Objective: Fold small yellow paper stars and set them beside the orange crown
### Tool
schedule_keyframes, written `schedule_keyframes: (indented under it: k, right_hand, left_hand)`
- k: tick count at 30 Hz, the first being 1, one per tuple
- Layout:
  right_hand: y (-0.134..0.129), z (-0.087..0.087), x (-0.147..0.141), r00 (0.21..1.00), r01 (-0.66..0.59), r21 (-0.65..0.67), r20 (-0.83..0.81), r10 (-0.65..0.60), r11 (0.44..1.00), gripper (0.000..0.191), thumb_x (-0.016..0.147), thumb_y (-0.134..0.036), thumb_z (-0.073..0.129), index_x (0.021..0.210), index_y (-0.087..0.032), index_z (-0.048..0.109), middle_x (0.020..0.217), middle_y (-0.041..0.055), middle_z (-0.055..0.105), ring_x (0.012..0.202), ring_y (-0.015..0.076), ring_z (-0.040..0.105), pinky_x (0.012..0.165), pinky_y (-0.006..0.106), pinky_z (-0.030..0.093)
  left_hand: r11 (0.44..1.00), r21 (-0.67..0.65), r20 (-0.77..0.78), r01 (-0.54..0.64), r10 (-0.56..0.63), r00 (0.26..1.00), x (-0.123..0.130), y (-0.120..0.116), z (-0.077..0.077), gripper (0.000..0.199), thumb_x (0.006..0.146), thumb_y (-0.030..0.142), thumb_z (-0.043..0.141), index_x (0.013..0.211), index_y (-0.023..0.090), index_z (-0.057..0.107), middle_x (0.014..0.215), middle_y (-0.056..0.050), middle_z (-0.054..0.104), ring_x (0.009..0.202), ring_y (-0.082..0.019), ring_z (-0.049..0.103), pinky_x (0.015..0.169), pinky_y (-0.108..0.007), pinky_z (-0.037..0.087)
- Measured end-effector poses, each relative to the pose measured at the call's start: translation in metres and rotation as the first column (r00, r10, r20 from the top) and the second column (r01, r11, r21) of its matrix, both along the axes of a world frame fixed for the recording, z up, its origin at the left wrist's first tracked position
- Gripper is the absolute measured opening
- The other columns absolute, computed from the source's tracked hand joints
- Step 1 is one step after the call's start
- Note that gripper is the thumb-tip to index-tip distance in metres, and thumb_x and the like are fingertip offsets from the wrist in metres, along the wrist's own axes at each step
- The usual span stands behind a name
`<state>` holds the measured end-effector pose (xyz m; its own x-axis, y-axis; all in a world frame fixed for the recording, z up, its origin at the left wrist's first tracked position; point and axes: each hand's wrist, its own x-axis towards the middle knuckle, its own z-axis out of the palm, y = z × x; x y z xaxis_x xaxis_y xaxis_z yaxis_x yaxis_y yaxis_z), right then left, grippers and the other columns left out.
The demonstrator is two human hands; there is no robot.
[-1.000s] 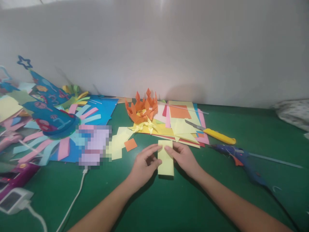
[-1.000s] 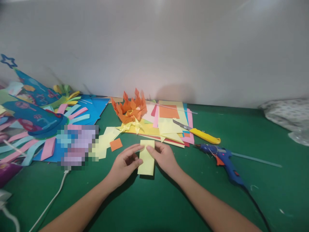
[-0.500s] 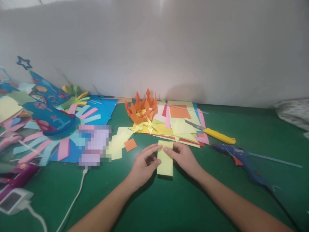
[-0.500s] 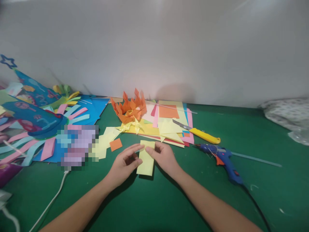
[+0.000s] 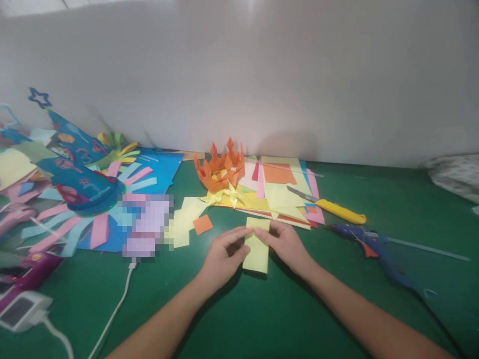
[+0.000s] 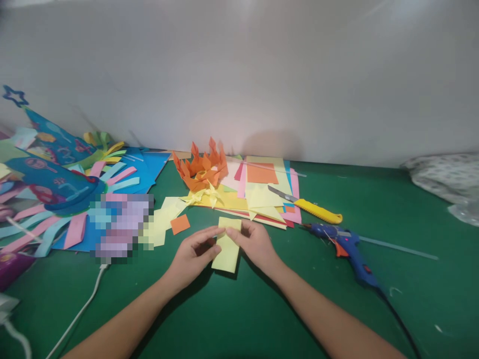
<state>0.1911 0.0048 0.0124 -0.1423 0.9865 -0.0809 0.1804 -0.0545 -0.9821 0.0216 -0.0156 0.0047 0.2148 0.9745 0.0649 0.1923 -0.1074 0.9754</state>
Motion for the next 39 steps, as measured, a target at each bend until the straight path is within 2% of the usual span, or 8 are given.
schedule_keyframes:
  k: [10, 13, 15, 18, 23, 27, 33, 39]
  right_hand:
    - [0.001, -0.006, 0.0, 0.993, -0.007, 0.071, 0.121, -0.001, 0.997, 0.039, 0.074, -0.048, 0.061, 0.057, -0.019, 0.042, 0.052, -0.0066, 0.036, 0.048, 0.0081, 0.035, 0.043, 0.02, 0.03]
    - [0.001, -0.009, 0.0, 0.982, -0.016, 0.21, 0.189, -0.024, 0.978, 0.022, 0.077, -0.038, 0.062, 0.083, -0.018, 0.055, 0.068, -0.0018, 0.053, 0.057, 0.0119, 0.047, 0.053, 0.024, 0.042]
    - [0.0, -0.01, 0.001, 0.958, -0.018, 0.353, 0.274, -0.085, 0.936, 0.035, 0.076, -0.03, 0.064, 0.107, -0.02, 0.052, 0.093, 0.0053, 0.059, 0.074, 0.017, 0.055, 0.066, 0.03, 0.048]
    - [0.0, -0.01, 0.002, 0.893, -0.171, 0.504, 0.443, -0.084, 0.846, 0.036, 0.079, -0.027, 0.061, 0.113, -0.022, 0.052, 0.114, 0.0107, 0.056, 0.102, 0.0248, 0.053, 0.085, 0.04, 0.046]
    - [-0.001, -0.009, 0.002, 0.806, -0.434, 0.476, 0.585, 0.093, 0.765, 0.029, 0.084, -0.031, 0.057, 0.111, -0.022, 0.058, 0.112, 0.0095, 0.062, 0.107, 0.0244, 0.054, 0.091, 0.041, 0.045]
    - [0.0, -0.011, 0.003, 0.771, -0.477, 0.466, 0.629, 0.099, 0.746, 0.028, 0.086, -0.032, 0.056, 0.111, -0.02, 0.061, 0.113, 0.0104, 0.064, 0.109, 0.0249, 0.055, 0.094, 0.043, 0.044]
    - [0.001, -0.012, 0.004, 0.761, -0.503, 0.465, 0.638, 0.118, 0.728, 0.03, 0.085, -0.032, 0.057, 0.112, -0.019, 0.062, 0.114, 0.011, 0.064, 0.109, 0.0252, 0.055, 0.094, 0.044, 0.044]
    - [0.004, -0.011, 0.005, 0.766, -0.518, 0.483, 0.629, 0.132, 0.706, 0.031, 0.084, -0.032, 0.059, 0.112, -0.02, 0.063, 0.113, 0.0101, 0.065, 0.107, 0.024, 0.057, 0.094, 0.042, 0.044]
  left_hand:
    - [0.999, -0.007, -0.016, -0.046, 0.046, 0.999, 0.0, 0.0, 0.0, 0.029, 0.075, 0.016, 0.059, 0.103, 0.018, 0.069, 0.106, -0.009, 0.066, 0.073, -0.013, 0.06, 0.071, -0.029, 0.053]
    - [0.998, 0.023, -0.088, -0.066, 0.068, 0.994, -0.004, 0.004, 0.001, 0.029, 0.075, 0.014, 0.058, 0.102, 0.016, 0.068, 0.108, -0.01, 0.063, 0.068, -0.011, 0.059, 0.067, -0.028, 0.053]
    - [0.995, 0.06, -0.183, -0.076, 0.086, 0.979, -0.008, 0.008, 0.001, 0.028, 0.075, 0.013, 0.057, 0.1, 0.016, 0.068, 0.111, -0.011, 0.062, 0.064, -0.01, 0.058, 0.068, -0.029, 0.053]
    - [0.994, 0.094, -0.276, -0.059, 0.083, 0.958, -0.012, 0.012, 0.0, 0.025, 0.075, 0.012, 0.056, 0.097, 0.016, 0.068, 0.12, -0.013, 0.056, 0.059, -0.008, 0.057, 0.066, -0.031, 0.054]
    - [0.985, 0.165, -0.285, -0.05, 0.096, 0.954, -0.013, 0.011, -0.003, 0.021, 0.076, 0.014, 0.057, 0.095, 0.015, 0.067, 0.131, -0.015, 0.046, 0.055, -0.006, 0.057, 0.06, -0.03, 0.056]
    - [0.968, 0.25, -0.349, -0.004, 0.093, 0.933, -0.012, 0.009, -0.001, 0.019, 0.077, 0.013, 0.055, 0.09, 0.016, 0.068, 0.126, -0.013, 0.051, 0.055, -0.008, 0.059, 0.063, -0.031, 0.056]
    - [0.944, 0.316, -0.488, 0.097, 0.074, 0.87, -0.011, 0.008, 0.001, 0.025, 0.08, 0.01, 0.05, 0.097, 0.017, 0.068, 0.107, -0.01, 0.066, 0.099, -0.022, 0.062, 0.088, -0.038, 0.051]
    - [0.909, 0.385, -0.581, 0.16, 0.104, 0.807, -0.011, 0.006, 0.004, 0.02, 0.081, 0.012, 0.052, 0.089, 0.018, 0.069, 0.105, -0.009, 0.068, 0.093, -0.022, 0.063, 0.085, -0.039, 0.051]
